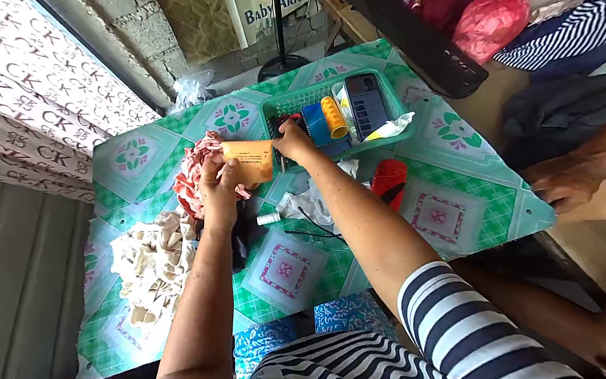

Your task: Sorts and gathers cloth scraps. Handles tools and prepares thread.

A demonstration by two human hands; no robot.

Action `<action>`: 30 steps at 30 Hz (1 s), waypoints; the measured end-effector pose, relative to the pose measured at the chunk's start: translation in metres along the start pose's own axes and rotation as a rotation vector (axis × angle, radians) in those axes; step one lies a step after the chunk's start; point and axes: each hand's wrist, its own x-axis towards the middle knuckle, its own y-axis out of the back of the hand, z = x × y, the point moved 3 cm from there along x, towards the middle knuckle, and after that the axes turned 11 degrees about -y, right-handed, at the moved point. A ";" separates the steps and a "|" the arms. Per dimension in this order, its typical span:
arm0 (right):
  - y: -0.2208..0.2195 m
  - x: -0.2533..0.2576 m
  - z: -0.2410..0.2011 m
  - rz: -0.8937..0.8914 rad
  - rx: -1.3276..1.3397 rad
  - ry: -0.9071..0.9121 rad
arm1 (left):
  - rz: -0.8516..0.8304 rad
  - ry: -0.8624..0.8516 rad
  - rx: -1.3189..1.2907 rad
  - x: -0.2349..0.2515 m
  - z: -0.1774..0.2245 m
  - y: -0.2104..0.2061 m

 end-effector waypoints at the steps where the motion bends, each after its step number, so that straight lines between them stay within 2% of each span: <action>1: 0.001 0.005 0.002 -0.008 0.066 0.008 | -0.020 -0.024 0.055 0.008 -0.002 -0.005; 4: 0.012 0.008 0.005 -0.055 0.243 0.047 | -0.080 -0.075 0.267 0.036 -0.004 -0.016; 8: 0.035 0.003 0.005 -0.054 0.316 0.048 | -0.187 0.069 0.511 0.064 -0.001 -0.032; 16: 0.058 -0.008 0.009 0.101 0.166 0.180 | -0.467 0.203 0.829 0.093 -0.003 -0.101; 21: 0.050 -0.012 0.011 0.084 0.017 0.154 | -0.640 0.219 1.126 0.088 -0.007 -0.122; 26: 0.032 -0.003 0.013 -0.011 0.015 0.207 | -0.656 0.146 1.101 0.084 -0.008 -0.113; 30: 0.032 -0.012 0.009 -0.045 -0.252 0.211 | -0.554 0.024 0.950 0.070 0.004 -0.090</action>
